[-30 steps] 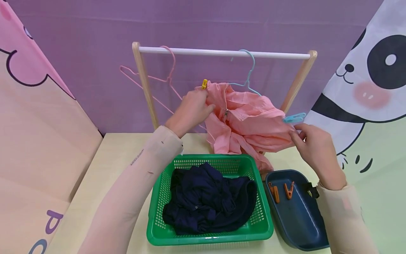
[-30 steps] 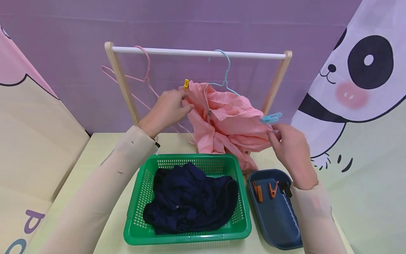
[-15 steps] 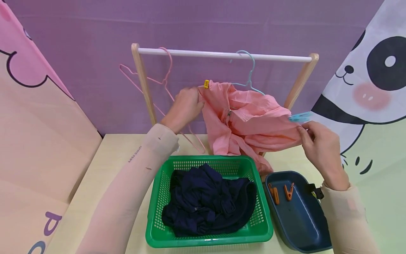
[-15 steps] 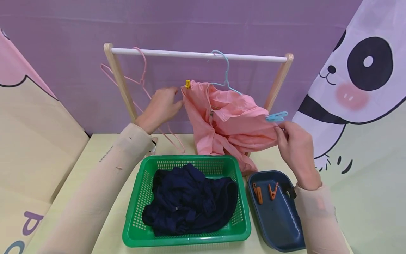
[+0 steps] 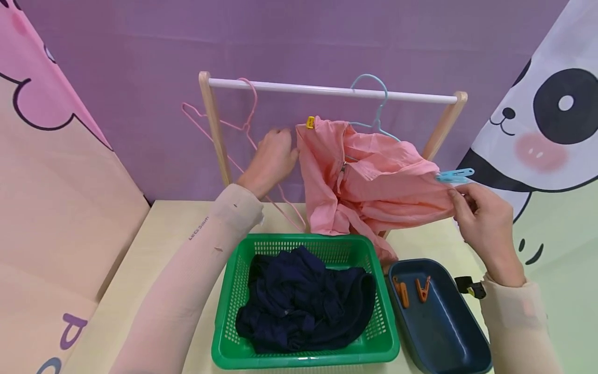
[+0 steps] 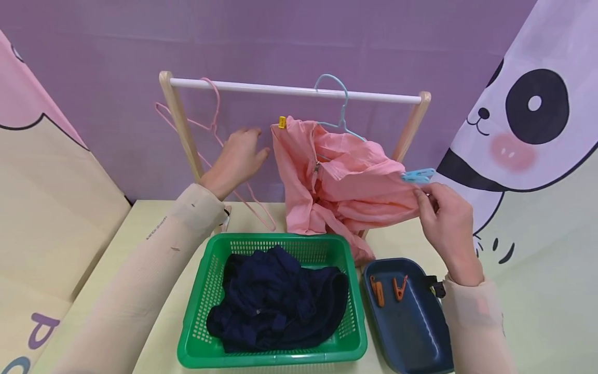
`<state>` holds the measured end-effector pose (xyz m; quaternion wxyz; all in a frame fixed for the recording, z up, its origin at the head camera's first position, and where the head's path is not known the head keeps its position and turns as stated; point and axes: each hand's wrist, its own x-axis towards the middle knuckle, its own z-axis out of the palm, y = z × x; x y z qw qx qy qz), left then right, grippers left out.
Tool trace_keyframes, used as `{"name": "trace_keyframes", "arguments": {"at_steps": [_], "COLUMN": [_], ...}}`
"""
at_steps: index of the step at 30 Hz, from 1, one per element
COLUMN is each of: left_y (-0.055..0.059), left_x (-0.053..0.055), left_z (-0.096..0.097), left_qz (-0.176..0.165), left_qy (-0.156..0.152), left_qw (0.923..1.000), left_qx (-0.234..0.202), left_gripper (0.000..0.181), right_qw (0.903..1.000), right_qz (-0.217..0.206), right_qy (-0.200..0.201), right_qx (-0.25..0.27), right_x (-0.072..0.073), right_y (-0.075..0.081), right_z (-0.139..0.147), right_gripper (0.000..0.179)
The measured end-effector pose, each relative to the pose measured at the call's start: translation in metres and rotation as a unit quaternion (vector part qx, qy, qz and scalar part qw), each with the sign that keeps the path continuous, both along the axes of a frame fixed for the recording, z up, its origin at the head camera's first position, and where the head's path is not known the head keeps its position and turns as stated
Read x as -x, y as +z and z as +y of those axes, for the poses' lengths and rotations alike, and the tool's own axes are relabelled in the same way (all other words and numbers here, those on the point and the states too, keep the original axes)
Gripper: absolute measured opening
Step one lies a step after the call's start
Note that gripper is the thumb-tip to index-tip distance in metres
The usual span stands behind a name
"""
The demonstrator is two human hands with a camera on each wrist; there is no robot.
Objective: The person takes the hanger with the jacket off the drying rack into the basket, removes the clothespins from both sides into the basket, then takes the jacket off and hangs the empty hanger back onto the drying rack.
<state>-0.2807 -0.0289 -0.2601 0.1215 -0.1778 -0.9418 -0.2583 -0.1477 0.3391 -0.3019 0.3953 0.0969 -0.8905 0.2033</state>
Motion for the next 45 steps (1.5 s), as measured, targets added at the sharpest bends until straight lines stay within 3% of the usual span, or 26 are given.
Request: {"name": "trace_keyframes", "arguments": {"at_steps": [13,19,26,30,38,45], "left_y": [0.002,0.000,-0.003,-0.004,-0.010,-0.019], "left_x": [-0.002,-0.003,-0.010,-0.028,-0.080,-0.125], "left_z": [-0.001,-0.004,-0.005,-0.005,-0.020,-0.026], "left_qz": [0.014,0.033,0.055,0.063,0.103,0.154], "left_qy": [-0.003,-0.017,-0.028,-0.043,-0.071,-0.099], "left_qw": [0.9995,0.9993,0.9969,0.9944,0.9862,0.9733], "left_qx": [-0.028,0.004,0.048,0.073,0.108,0.140], "left_gripper": [0.037,0.015,0.016,0.016,0.012,0.014], "right_qw": [0.9998,0.9995,0.9994,0.9992,0.9974,0.9933], "right_qz": [0.014,0.024,0.017,0.009,-0.018,-0.063], "right_qy": [-0.010,-0.007,-0.003,0.002,0.026,0.009], "right_qx": [0.007,0.018,0.030,0.039,0.065,0.096], "right_x": [-0.005,-0.011,-0.018,-0.021,-0.028,-0.033], "right_y": [0.003,0.002,-0.003,-0.008,-0.019,-0.031], "right_z": [0.006,0.013,0.022,0.030,0.034,0.039], "right_gripper": [0.014,0.016,0.014,0.011,0.009,0.010]}}
